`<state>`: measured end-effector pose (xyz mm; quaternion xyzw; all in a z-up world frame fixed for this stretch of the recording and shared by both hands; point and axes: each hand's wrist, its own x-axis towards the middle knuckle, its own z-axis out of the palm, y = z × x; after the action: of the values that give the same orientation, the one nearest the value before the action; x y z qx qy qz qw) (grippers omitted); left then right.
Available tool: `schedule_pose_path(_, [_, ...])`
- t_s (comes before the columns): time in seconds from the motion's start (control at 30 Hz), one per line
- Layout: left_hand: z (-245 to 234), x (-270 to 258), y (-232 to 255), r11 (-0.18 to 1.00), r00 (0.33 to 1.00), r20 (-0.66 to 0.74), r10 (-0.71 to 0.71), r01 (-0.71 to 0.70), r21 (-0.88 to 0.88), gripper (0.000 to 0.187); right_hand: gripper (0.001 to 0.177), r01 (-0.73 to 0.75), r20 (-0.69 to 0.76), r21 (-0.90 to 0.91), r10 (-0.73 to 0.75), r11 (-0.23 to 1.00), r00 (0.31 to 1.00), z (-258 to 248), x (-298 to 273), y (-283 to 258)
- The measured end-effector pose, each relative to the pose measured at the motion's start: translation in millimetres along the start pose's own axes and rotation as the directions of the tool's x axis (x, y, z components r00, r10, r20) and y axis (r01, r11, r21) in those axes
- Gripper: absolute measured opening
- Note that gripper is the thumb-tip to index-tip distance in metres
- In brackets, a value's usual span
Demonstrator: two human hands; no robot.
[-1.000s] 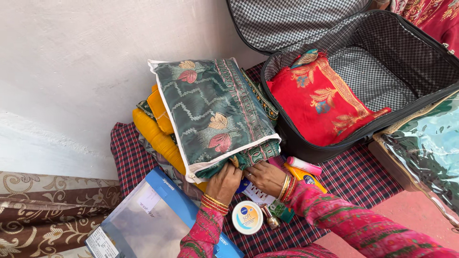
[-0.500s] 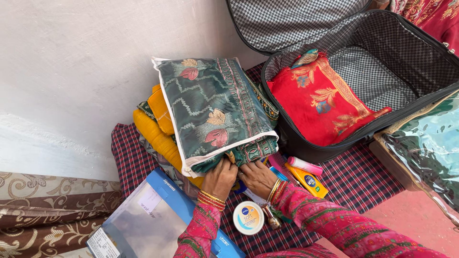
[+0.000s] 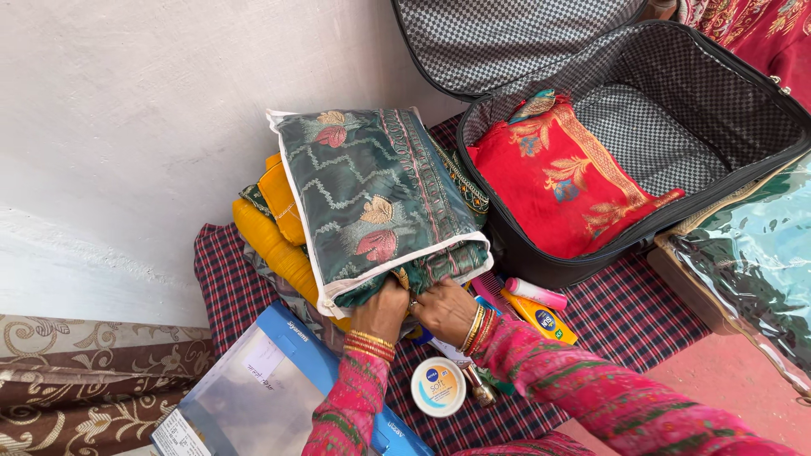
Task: The person folds a green patterned garment and places it into a vacuum-seal bag, pressing out air and sealing it. Then the person folds a yellow embroidered top and places it on top of the sealed bag. The scene includes a suitcase, toiletries, and other folded clothes.
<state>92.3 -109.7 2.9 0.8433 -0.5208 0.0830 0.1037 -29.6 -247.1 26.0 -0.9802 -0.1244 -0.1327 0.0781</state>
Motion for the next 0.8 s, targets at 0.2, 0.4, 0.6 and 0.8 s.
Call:
schedule_pose_path(0.2, [3.6, 37.6, -17.2, 0.989, 0.963, 0.223, -0.149, 0.141, 0.049, 0.008, 0.037, 0.105, -0.178, -0.102, -0.122, 0.989, 0.976, -57.2, -13.0, -17.2])
schedule_pose_path(0.4, [-20.2, -19.4, 31.8, 0.995, 0.987, 0.142, 0.077, -0.066, -0.078, 0.011, 0.030, -0.041, -0.007, -0.104, 0.040, 0.994, 0.999, -55.4, -34.1, -6.4])
schedule_pose_path(0.6, [-73.7, -40.0, 35.2, 0.934, 0.993, 0.077, -0.085, 0.106, -0.341, 0.027, 0.030, -0.223, -0.166, 0.432, 0.320, 0.874, 0.933, -50.3, -43.3, 1.9])
schedule_pose_path(0.8, [-57.2, -37.3, 56.8, -0.516, 0.603, 0.648, -0.465, 0.410, -0.752, 0.044, 0.032, -0.176, 0.452, 0.892, 0.820, -0.416, 0.350, -36.5, -41.3, -19.0])
